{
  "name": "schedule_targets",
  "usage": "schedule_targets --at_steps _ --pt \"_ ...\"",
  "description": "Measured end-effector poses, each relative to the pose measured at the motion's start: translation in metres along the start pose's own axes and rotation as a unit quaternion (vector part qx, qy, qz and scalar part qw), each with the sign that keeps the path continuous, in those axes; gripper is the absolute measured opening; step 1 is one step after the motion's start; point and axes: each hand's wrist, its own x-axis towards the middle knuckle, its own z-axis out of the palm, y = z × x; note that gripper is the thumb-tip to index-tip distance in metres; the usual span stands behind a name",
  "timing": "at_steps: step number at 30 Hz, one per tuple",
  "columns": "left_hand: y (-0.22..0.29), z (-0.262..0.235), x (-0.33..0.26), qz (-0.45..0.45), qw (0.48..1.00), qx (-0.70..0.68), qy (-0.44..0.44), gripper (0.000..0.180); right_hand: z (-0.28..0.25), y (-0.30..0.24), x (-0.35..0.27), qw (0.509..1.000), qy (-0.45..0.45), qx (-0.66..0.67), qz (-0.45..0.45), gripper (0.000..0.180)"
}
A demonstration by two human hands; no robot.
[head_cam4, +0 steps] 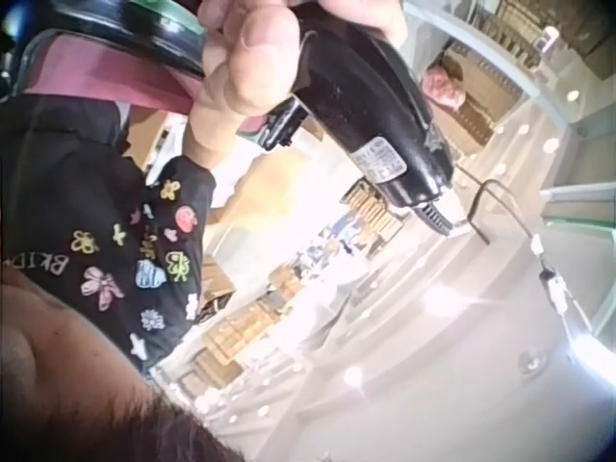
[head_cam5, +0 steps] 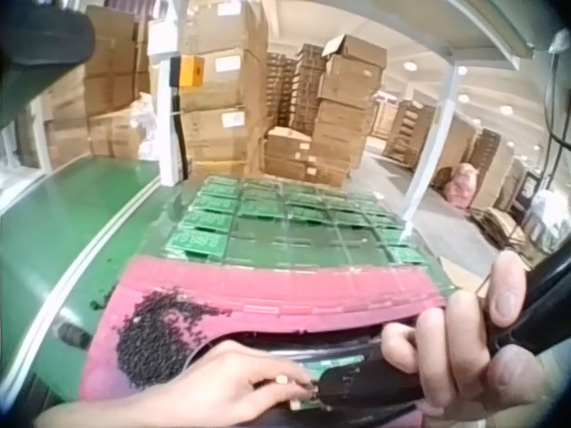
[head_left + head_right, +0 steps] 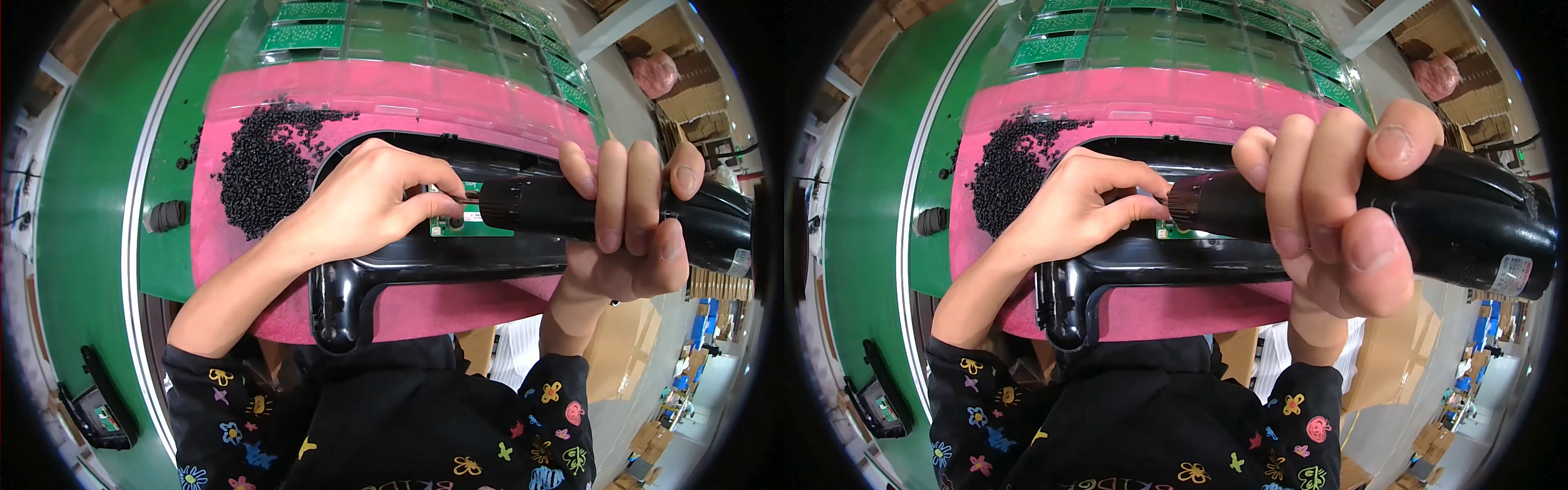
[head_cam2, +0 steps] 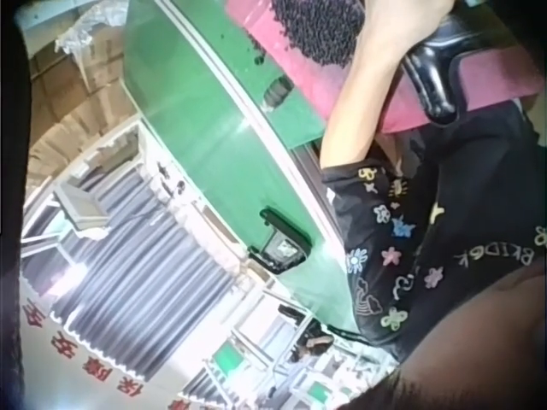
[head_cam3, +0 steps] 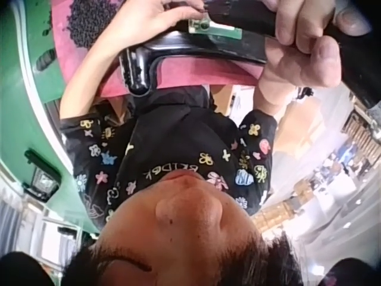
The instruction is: Assembling circuit boards into plastic housings using an electric screwdriver in a factory setting.
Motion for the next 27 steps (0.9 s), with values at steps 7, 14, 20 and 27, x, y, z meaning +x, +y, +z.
schedule_targets --at_steps 7,14,20,27 --pt "0.009 0.004 -0.001 -0.038 0.977 0.208 -0.018 0.017 -0.009 0.014 -0.001 0.995 0.058 -0.08 0.007 0.034" --pt "0.01 0.005 -0.004 -0.068 0.96 0.27 -0.038 0.017 -0.023 0.032 -0.006 0.99 0.062 -0.117 0.037 0.031" --pt "0.009 0.005 -0.008 -0.077 0.957 0.273 -0.056 0.016 -0.019 0.035 -0.004 0.992 0.051 -0.112 0.042 0.03" --pt "0.005 0.009 -0.011 -0.044 0.959 0.275 -0.048 0.015 -0.018 0.038 -0.003 0.992 0.036 -0.108 0.047 0.026"
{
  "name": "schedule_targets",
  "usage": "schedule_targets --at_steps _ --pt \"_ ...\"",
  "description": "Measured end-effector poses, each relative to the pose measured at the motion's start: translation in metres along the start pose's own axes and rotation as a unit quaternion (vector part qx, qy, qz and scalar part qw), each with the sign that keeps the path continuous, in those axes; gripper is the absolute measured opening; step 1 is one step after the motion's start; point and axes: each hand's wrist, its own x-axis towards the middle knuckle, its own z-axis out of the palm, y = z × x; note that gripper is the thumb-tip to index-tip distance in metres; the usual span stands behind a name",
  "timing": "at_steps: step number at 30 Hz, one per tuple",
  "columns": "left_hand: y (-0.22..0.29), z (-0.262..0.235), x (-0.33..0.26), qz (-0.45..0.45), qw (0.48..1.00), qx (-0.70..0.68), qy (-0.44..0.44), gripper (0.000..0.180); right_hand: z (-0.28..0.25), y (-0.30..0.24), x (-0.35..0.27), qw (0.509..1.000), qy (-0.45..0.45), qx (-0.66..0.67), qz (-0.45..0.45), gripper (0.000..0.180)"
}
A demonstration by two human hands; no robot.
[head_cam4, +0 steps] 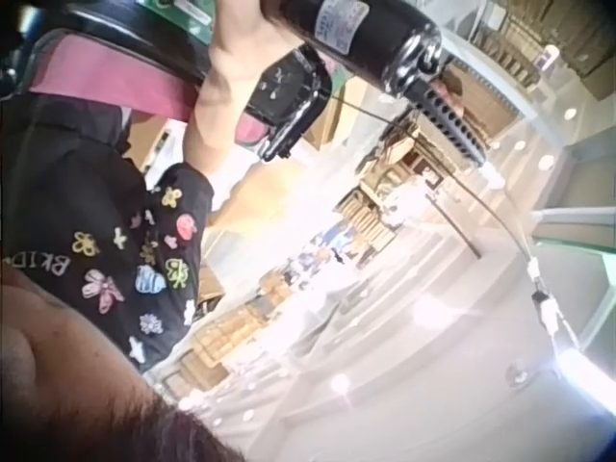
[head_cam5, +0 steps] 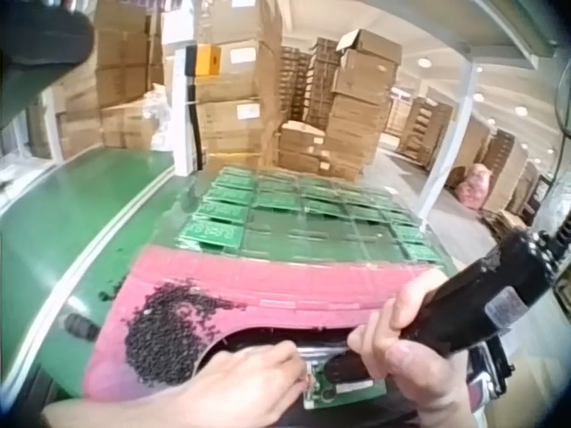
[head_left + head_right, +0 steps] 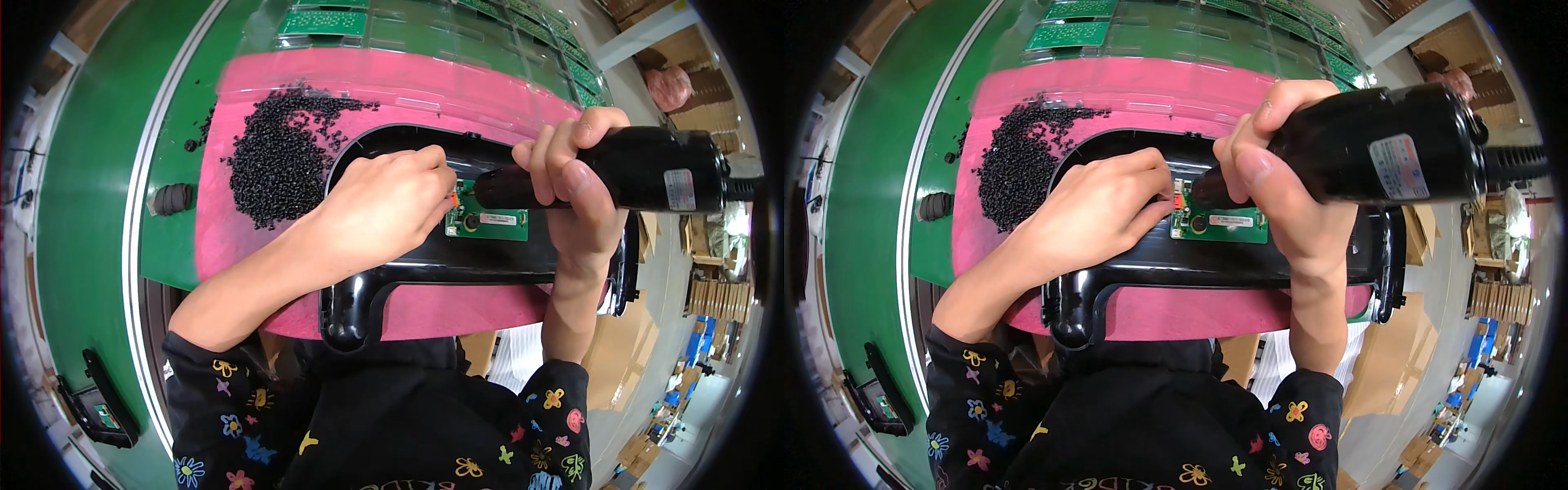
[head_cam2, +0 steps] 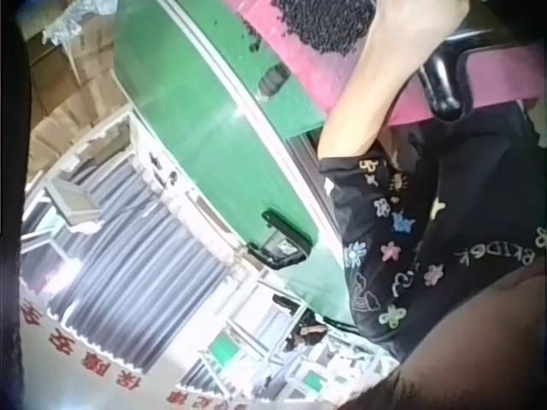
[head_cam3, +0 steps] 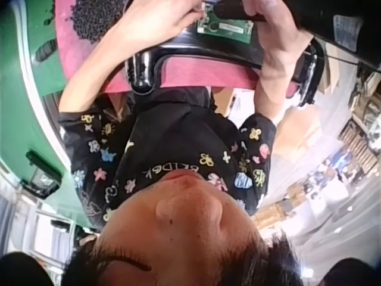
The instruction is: Assembling circuit boards into plastic housings using an electric screwdriver in a factory setting.
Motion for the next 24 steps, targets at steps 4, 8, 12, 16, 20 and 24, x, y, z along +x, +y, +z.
schedule_targets --at_steps 4,8,12,16,20,24 --pt "-0.005 0.002 -0.003 0.007 1.0 0.014 0.011 0.014 0.011 0.008 0.004 0.999 0.038 0.007 0.034 0.021" --pt "-0.004 0.0 -0.002 0.006 1.0 0.015 0.01 0.014 0.017 0.006 0.012 0.989 0.056 -0.102 0.086 0.023" --pt "-0.007 0.002 -0.002 0.006 1.0 0.017 0.007 0.014 0.01 0.014 0.017 0.992 0.012 -0.09 0.085 0.025" --pt "-0.006 0.002 -0.001 0.013 1.0 0.012 0.006 0.014 0.0 0.015 0.019 0.994 -0.049 -0.058 0.082 0.026" --pt "-0.009 0.001 -0.001 0.0 1.0 0.011 -0.003 0.015 0.005 0.02 0.015 0.994 -0.039 -0.07 0.074 0.024" --pt "-0.014 0.002 -0.001 0.003 1.0 -0.005 -0.003 0.015 0.016 0.021 0.009 0.994 0.048 -0.075 0.065 0.02"
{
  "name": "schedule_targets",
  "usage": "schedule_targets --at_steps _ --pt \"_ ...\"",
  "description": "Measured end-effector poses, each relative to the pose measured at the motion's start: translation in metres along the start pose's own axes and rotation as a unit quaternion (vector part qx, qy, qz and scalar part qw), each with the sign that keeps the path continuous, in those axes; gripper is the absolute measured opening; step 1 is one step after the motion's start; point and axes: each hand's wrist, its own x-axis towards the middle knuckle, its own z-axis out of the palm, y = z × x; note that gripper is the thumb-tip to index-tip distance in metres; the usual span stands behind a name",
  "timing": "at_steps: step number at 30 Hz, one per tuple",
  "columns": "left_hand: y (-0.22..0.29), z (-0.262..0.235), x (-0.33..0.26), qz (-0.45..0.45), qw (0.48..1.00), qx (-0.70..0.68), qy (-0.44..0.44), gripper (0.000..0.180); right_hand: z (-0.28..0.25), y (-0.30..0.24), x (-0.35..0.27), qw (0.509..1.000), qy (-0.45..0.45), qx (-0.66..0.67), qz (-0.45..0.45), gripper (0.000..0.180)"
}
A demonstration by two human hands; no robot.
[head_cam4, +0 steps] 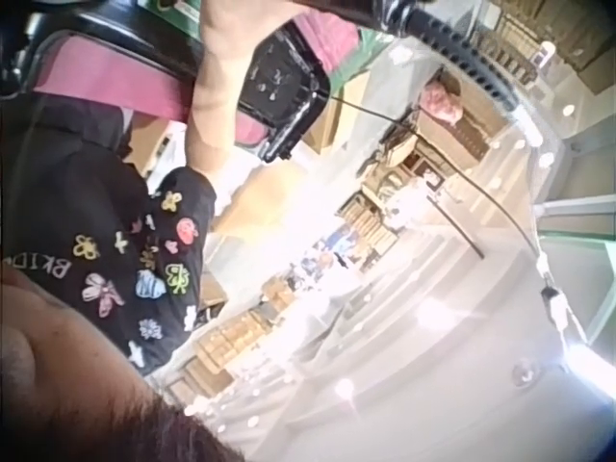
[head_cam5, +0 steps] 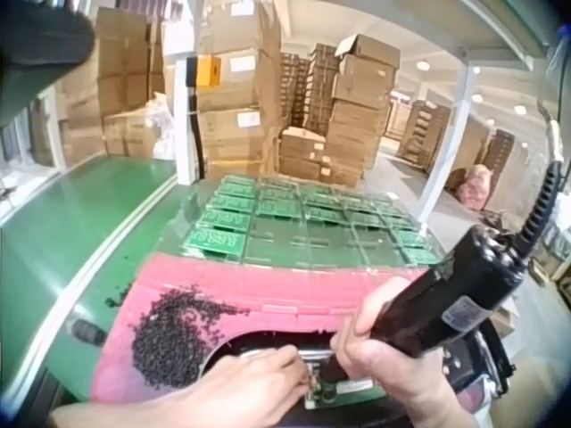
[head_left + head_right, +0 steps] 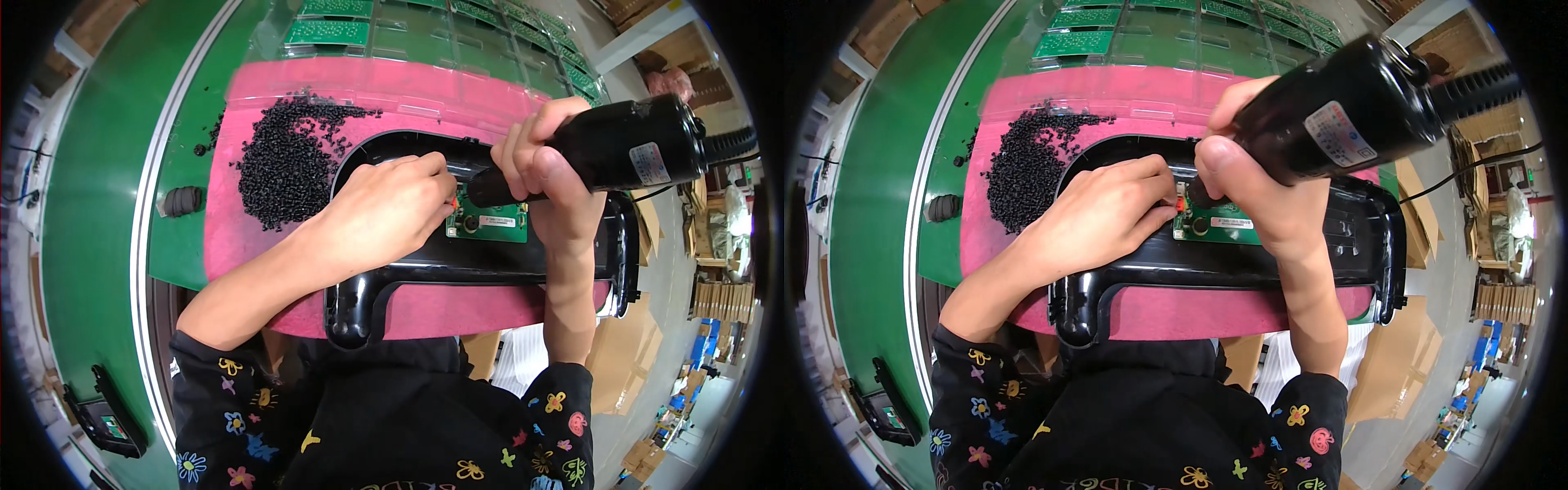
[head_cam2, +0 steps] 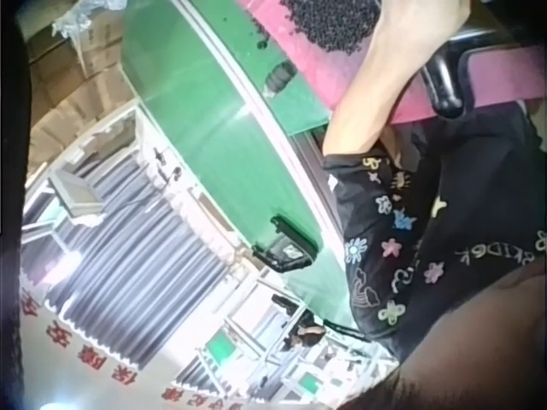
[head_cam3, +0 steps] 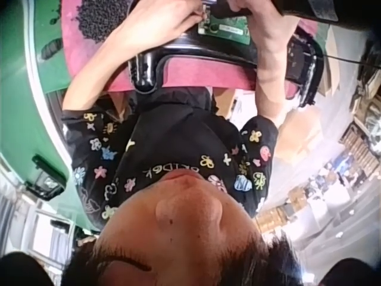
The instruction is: Assembling circuit boards into plastic housings using an electric screwdriver in a factory setting.
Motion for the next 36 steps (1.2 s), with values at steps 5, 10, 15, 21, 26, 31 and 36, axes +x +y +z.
schedule_targets --at_steps 5,10,15,21,26,31,36 --pt "-0.004 -0.001 -0.001 0.001 1.0 -0.018 0.014 0.013 -0.009 0.007 -0.012 0.986 -0.005 0.132 -0.099 0.021" --pt "-0.004 0.001 0.002 0.037 0.998 -0.046 0.023 0.013 -0.014 -0.014 -0.025 0.967 0.01 0.226 -0.116 0.021" --pt "-0.005 0.002 0.003 0.11 0.989 -0.076 0.056 0.012 -0.016 -0.023 -0.027 0.959 0.018 0.258 -0.113 0.019" --pt "-0.001 -0.004 0.003 0.096 0.987 -0.114 0.064 0.011 -0.014 -0.03 -0.027 0.954 0.025 0.272 -0.128 0.019" --pt "0.003 -0.006 0.005 0.114 0.987 -0.084 0.079 0.013 -0.024 -0.031 -0.027 0.962 0.009 0.244 -0.12 0.019" --pt "0.011 -0.02 0.01 0.098 0.985 -0.067 0.122 0.016 -0.032 -0.036 -0.026 0.978 -0.061 0.183 -0.084 0.026" --pt "-0.028 -0.061 0.009 -0.021 0.978 0.077 0.195 0.012 -0.011 -0.028 -0.027 0.991 -0.038 0.124 -0.033 0.028"
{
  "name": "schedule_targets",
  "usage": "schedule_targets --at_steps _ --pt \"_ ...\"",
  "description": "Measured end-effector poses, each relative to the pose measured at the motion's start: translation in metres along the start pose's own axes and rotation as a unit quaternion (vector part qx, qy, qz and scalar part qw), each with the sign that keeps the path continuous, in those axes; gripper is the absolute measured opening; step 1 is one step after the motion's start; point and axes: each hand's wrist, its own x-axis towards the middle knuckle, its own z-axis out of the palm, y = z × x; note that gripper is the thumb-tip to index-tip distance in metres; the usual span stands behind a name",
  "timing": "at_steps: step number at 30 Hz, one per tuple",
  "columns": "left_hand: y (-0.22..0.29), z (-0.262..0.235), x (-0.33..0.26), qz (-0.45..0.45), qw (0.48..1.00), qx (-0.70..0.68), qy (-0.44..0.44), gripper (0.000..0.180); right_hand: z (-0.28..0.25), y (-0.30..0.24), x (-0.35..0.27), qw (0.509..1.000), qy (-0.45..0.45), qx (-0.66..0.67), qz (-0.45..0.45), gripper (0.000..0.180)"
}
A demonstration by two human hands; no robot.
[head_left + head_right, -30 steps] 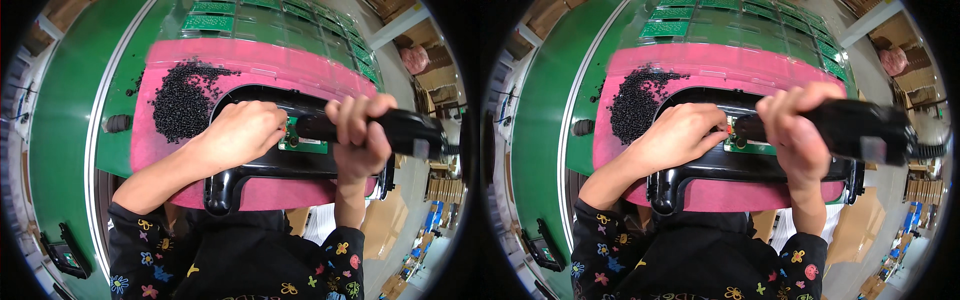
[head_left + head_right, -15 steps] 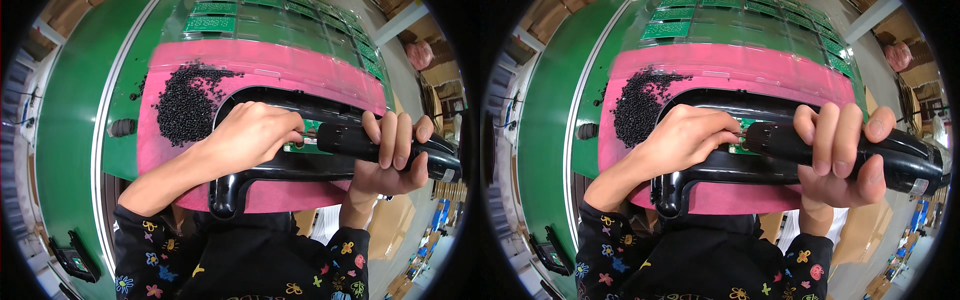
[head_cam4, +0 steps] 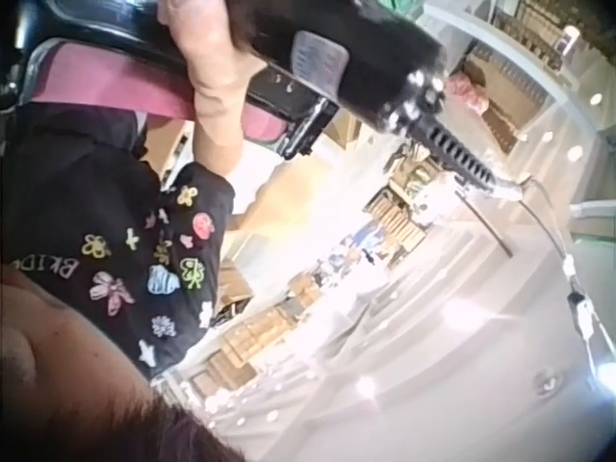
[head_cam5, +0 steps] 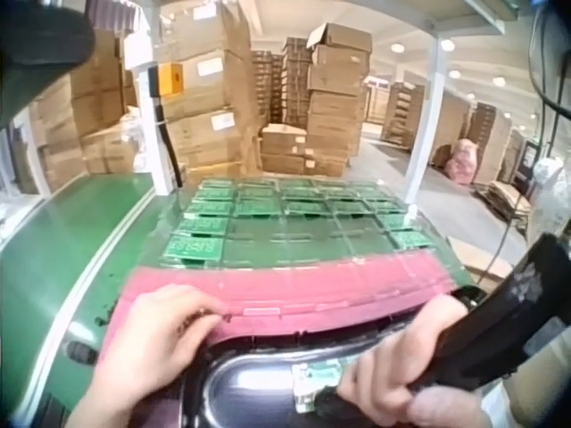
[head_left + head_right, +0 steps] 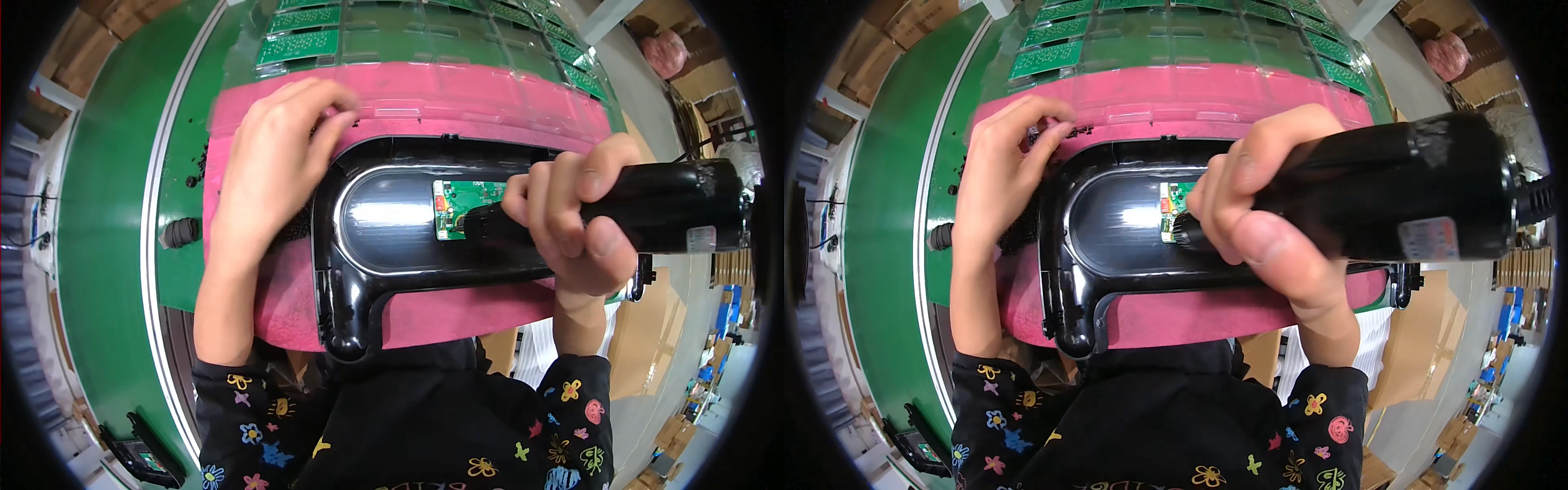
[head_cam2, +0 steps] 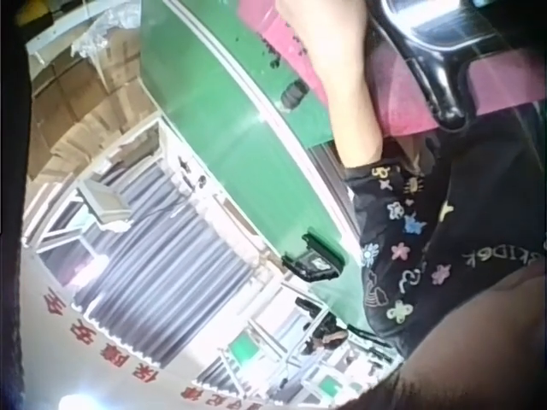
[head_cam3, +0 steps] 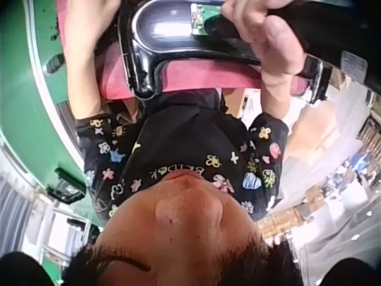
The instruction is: Assembling circuit boards into plastic housings using an electric screwdriver in a factory setting.
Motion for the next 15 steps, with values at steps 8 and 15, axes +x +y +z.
schedule_targets --at_steps 8,15 --pt "-0.02 0.01 -0.018 -0.081 0.98 0.127 -0.133 0.014 0.005 0.011 -0.001 1.0 -0.016 0.013 0.023 0.026" --pt "-0.022 0.016 -0.022 -0.07 0.974 0.179 -0.119 0.01 0.016 0.007 0.008 0.99 0.006 -0.059 0.128 0.021"
